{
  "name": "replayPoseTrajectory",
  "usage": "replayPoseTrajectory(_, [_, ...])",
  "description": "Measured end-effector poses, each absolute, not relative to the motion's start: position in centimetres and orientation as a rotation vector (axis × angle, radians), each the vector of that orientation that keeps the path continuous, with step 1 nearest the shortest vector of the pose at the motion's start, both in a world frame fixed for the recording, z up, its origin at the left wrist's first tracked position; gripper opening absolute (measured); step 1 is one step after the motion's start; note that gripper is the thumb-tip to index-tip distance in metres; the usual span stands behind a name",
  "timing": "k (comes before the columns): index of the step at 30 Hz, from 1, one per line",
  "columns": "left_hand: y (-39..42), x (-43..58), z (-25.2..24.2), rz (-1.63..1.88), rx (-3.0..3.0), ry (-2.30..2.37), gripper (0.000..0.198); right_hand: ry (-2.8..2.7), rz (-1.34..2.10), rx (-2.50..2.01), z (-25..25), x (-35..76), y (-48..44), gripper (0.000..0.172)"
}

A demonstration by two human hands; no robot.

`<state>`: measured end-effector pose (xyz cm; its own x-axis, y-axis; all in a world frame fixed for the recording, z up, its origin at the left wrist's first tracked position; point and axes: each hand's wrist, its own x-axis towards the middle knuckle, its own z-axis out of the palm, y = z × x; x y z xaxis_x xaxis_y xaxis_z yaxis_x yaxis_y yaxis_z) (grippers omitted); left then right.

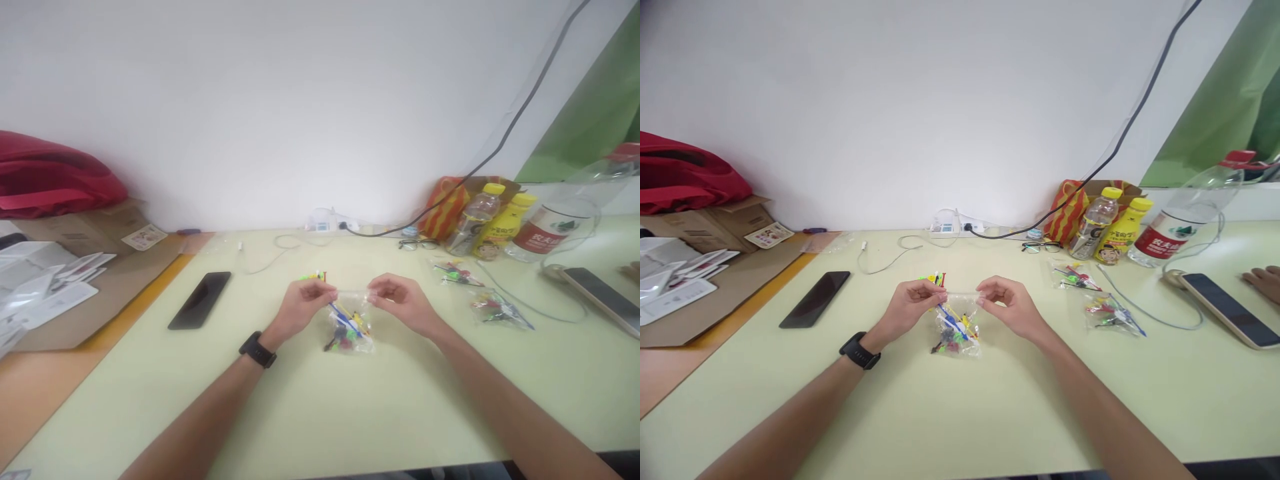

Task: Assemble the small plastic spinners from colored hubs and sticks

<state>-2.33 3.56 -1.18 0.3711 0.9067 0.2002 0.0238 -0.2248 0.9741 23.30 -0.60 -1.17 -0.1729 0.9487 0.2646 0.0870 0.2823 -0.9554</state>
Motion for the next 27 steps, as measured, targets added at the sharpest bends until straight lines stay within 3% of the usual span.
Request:
replayPoseTrajectory(8, [3.6,-2.6,-1.4,1.024,1.535,0.864,0.024,-1.444,1.107,-0.975,-1.3,23.6,-0.3,0.016])
replayPoseTrajectory(13, [3.5,-2.2,-1.3,1.053,1.492,0.909,0.026,-1.472,1.176,-0.908,-1.3,23.5,-0.4,0.036])
replayPoseTrajectory(27, [3.3,-2.3,-0.7,0.955,1.458,0.865,0.020,-1.311,1.123,-1.018,-1.9,22.9,-0.2,0.020])
